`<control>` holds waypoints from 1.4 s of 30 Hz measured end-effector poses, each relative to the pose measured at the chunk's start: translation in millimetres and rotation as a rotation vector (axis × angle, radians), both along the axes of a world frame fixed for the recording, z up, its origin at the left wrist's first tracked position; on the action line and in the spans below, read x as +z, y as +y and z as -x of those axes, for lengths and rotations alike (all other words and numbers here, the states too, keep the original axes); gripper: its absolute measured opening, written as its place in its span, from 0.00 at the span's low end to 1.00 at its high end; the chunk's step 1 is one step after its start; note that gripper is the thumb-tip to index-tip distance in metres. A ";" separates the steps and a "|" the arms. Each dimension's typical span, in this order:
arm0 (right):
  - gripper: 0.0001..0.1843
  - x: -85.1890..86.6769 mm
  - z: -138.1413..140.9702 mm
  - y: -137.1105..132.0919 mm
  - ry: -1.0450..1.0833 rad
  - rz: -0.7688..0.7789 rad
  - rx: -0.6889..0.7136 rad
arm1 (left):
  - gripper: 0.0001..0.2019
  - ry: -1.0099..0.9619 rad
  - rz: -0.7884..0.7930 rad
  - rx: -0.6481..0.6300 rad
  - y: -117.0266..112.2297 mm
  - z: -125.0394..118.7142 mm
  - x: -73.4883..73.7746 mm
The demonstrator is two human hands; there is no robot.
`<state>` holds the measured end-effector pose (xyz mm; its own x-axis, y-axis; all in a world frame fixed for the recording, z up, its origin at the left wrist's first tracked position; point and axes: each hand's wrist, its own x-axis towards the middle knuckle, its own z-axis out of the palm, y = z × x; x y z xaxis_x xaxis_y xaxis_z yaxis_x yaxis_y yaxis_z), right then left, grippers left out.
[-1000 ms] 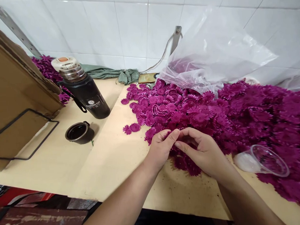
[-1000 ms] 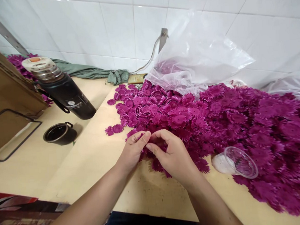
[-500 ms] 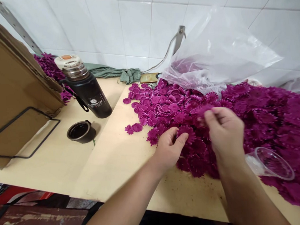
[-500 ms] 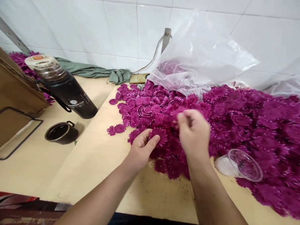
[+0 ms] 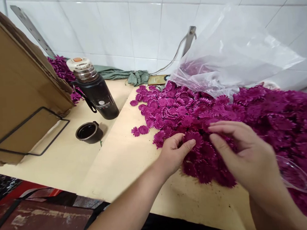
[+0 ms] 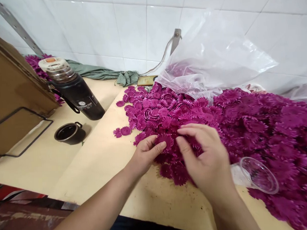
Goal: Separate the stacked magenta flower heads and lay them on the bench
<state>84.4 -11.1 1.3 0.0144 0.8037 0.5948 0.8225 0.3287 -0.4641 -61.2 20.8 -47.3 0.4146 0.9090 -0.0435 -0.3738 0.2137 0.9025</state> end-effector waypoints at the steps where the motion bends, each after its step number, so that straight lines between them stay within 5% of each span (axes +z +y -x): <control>1: 0.07 -1.3 5.4 -3.7 -0.038 0.001 0.063 | 0.17 0.017 -0.023 0.011 0.3 0.5 -0.3; 7: 0.06 -13.9 14.7 -5.1 0.037 0.225 0.192 | 0.22 0.137 -0.081 0.073 2.0 0.9 1.5; 15: 0.04 -13.3 4.4 6.0 0.463 0.238 0.035 | 0.16 0.100 -0.108 -0.054 -3.6 -0.7 2.4; 24: 0.09 -13.0 7.3 23.1 0.538 0.135 -0.110 | 0.17 0.040 -0.059 -0.036 -4.1 -1.7 8.1; 29: 0.16 3.9 -18.2 43.5 0.837 -0.218 -0.314 | 0.11 0.036 -0.070 -0.068 -8.3 3.1 6.9; 31: 0.13 9.2 -31.5 46.1 0.772 -0.232 -0.349 | 0.06 0.033 -0.045 -0.065 -9.3 2.4 7.8; 33: 0.08 8.7 -39.9 44.4 0.631 -0.086 -0.300 | 0.03 0.025 0.005 -0.057 -8.8 0.1 9.0; 36: 0.17 0.3 -39.5 36.5 0.398 0.064 -0.240 | 0.02 0.023 0.061 -0.022 -5.6 -2.6 8.6; 39: 0.18 -5.7 -24.2 23.8 0.115 -0.003 -0.234 | 0.07 -0.010 0.079 0.032 -1.8 -2.6 5.0; 42: 0.10 -6.1 -1.2 9.0 -0.048 -0.043 -0.031 | 0.13 -0.026 0.032 0.046 0.7 -2.0 0.3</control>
